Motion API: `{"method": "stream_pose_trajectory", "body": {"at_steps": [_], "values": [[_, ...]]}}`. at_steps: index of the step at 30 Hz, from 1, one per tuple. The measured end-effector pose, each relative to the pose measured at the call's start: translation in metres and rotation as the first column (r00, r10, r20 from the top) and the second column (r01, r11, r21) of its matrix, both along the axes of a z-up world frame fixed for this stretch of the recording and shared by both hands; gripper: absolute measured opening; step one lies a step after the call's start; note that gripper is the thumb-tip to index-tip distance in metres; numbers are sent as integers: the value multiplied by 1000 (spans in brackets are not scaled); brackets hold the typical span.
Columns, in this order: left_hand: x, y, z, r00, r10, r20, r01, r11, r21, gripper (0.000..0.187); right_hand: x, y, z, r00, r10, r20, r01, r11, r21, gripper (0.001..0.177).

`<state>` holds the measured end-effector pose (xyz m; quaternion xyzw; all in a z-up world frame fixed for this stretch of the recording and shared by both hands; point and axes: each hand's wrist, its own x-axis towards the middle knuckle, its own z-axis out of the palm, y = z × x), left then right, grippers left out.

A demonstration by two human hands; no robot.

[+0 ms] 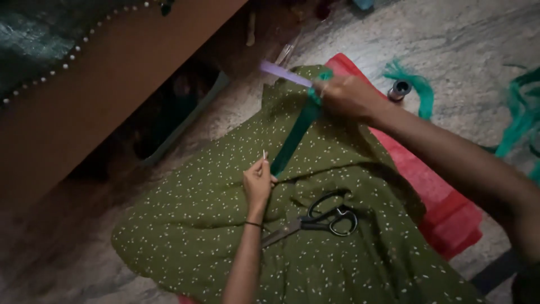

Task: Decorating a green saree border with pearls and preparing ribbon tassels using a comb and scissors.

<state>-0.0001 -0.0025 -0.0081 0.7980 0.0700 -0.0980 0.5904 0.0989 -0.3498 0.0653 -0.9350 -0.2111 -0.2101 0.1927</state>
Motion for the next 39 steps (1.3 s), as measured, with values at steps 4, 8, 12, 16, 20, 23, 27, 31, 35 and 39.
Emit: {"method": "stream_pose_trajectory", "body": {"at_steps": [4,8,12,16,20,23,27,31,35,39], "values": [[-2,1,6,1000,3,6,-3,999,-45,38,3,-7,14,996,-19,-90,25,998,65,17],[-3,-5,2,999,9,46,-8,999,-38,37,-6,-8,-2,998,-12,-68,20,993,115,13],[-10,5,13,989,70,129,-93,978,187,31,5,-22,-17,1000,19,24,-21,997,81,18],[-4,-5,25,989,139,56,-148,966,212,29,-11,-18,16,993,-109,51,108,994,28,11],[-5,-7,39,989,140,44,-147,949,278,28,-13,-12,2,995,-81,-64,75,992,-99,12],[-9,-10,40,978,74,197,-145,914,378,29,-21,3,8,993,-102,-52,102,995,-12,17],[-7,-8,41,964,40,263,-165,864,475,27,-12,8,-3,997,-37,74,31,997,77,20],[-14,2,34,971,31,239,-166,803,573,27,-5,-12,-4,972,-231,-47,236,956,174,17],[-6,3,26,971,-5,238,-147,773,617,28,-16,1,12,990,-68,125,71,997,-25,22],[-11,3,23,969,-43,242,-127,755,643,28,-6,-11,-16,992,-122,22,124,986,-110,22]]}}
